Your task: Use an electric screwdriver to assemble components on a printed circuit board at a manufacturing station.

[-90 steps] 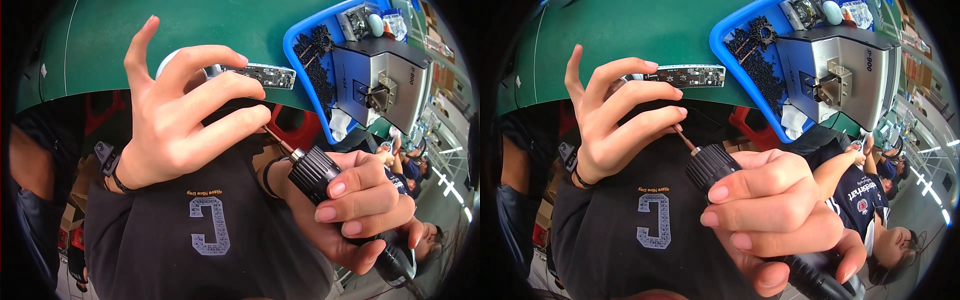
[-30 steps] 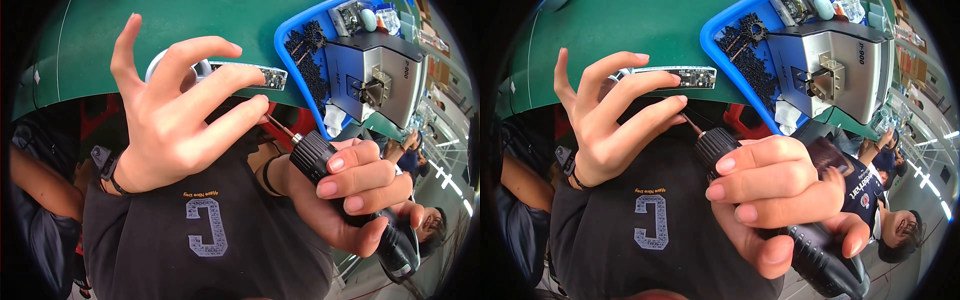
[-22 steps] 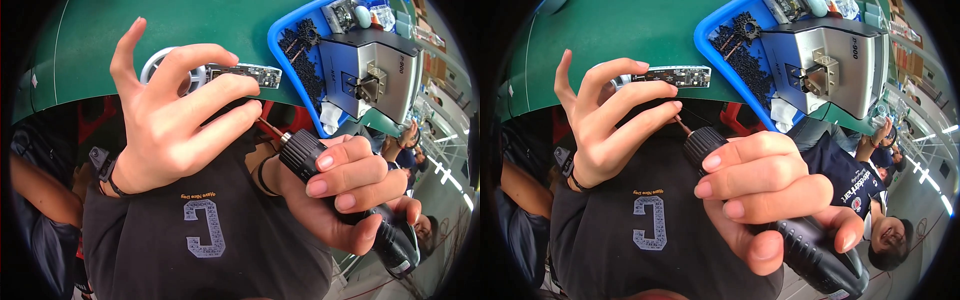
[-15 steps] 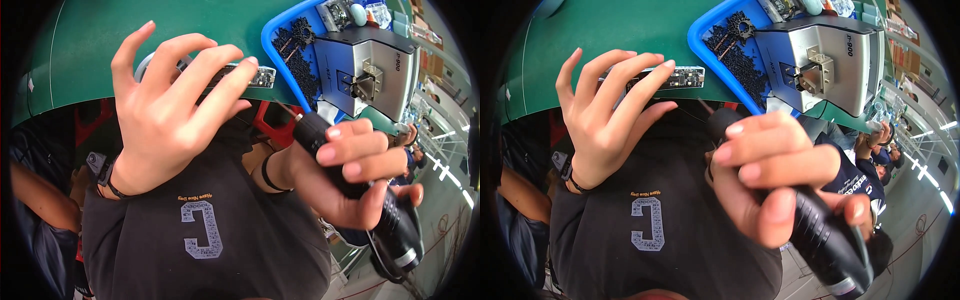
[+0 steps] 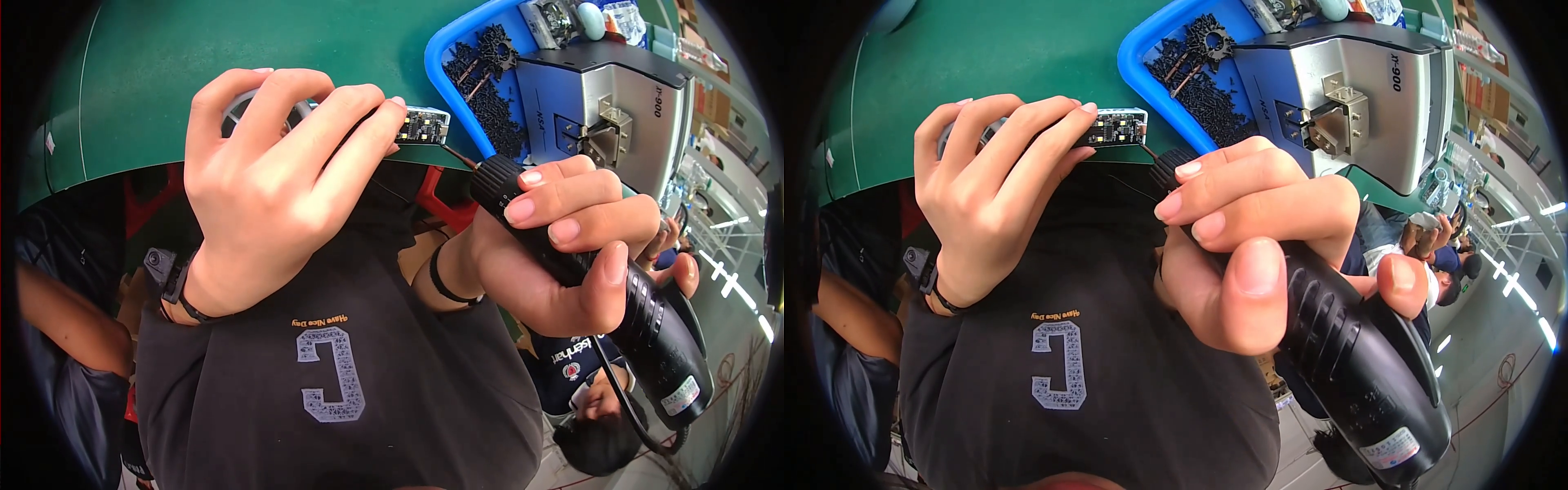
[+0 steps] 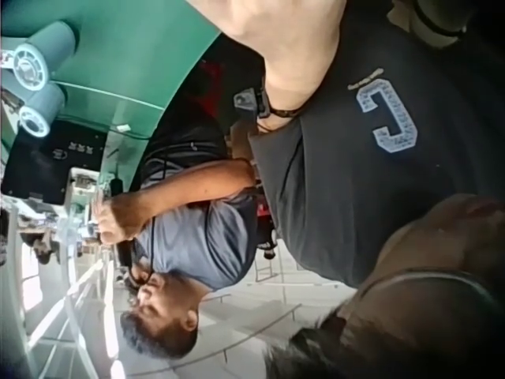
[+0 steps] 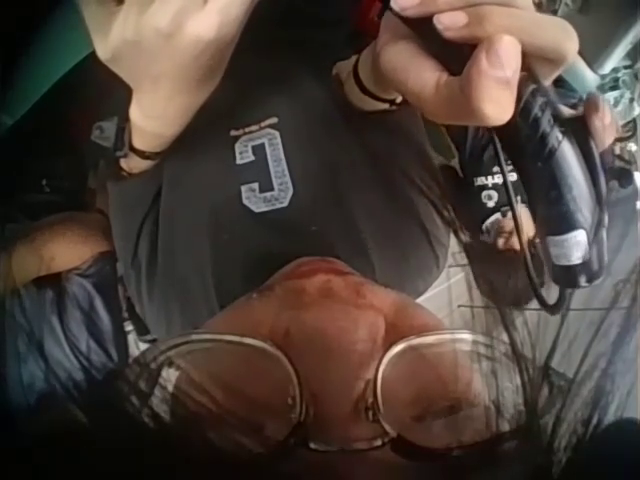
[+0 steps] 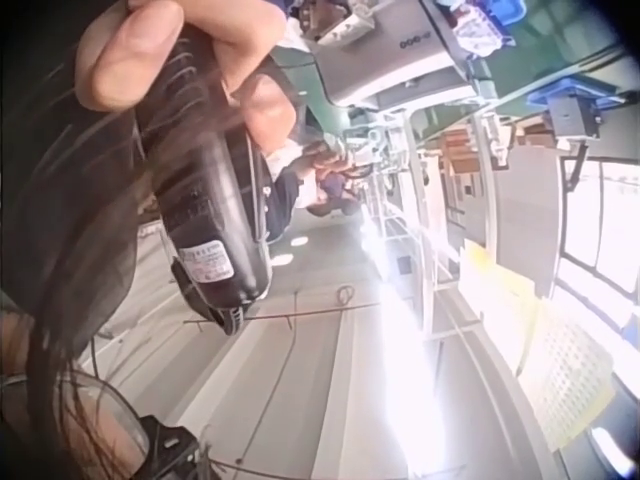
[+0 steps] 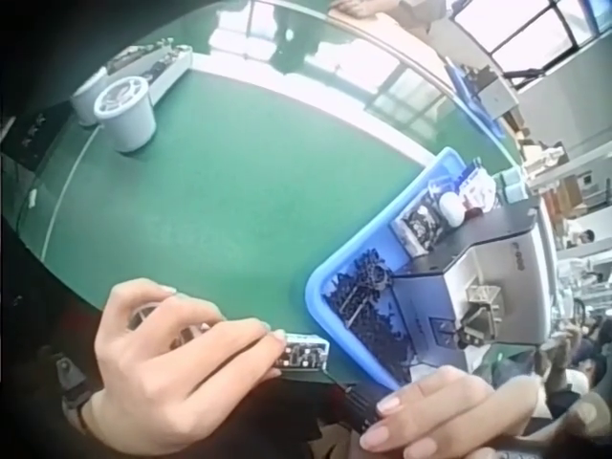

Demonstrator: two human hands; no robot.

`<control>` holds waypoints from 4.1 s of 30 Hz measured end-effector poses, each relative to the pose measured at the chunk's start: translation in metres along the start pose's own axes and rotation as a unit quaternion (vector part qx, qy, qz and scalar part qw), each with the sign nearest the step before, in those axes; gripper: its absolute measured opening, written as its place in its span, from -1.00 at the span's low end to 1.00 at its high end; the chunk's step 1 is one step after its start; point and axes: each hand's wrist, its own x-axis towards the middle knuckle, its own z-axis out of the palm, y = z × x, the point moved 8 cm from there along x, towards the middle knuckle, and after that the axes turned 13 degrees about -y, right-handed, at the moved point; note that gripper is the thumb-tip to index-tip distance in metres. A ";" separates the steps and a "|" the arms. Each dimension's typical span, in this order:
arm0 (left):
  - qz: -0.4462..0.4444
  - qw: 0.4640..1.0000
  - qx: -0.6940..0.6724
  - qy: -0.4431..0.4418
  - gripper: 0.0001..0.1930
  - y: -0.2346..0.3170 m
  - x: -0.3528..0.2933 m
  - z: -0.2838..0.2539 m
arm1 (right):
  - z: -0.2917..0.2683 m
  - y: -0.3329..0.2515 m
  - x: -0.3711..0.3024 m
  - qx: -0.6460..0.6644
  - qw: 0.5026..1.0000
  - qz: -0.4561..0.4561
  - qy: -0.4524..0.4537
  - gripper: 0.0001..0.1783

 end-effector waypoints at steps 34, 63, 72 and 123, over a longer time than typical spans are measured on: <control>0.021 0.998 -0.022 -0.049 -0.50 -0.012 0.005 -0.028 | -0.059 -0.050 0.009 0.019 0.990 -0.082 0.116 -0.49; -0.017 0.928 -0.348 0.133 -0.27 -0.051 -0.014 0.014 | -0.011 -0.024 0.022 0.062 0.994 -0.036 0.083 -0.63; -0.023 0.905 -0.397 0.149 -0.38 -0.054 -0.017 0.017 | 0.055 0.000 0.033 0.092 0.995 -0.021 -0.023 -0.48; -0.008 0.931 -0.350 0.101 -0.28 -0.046 -0.014 0.018 | -0.119 -0.011 0.044 -0.169 0.969 -0.014 0.179 -0.78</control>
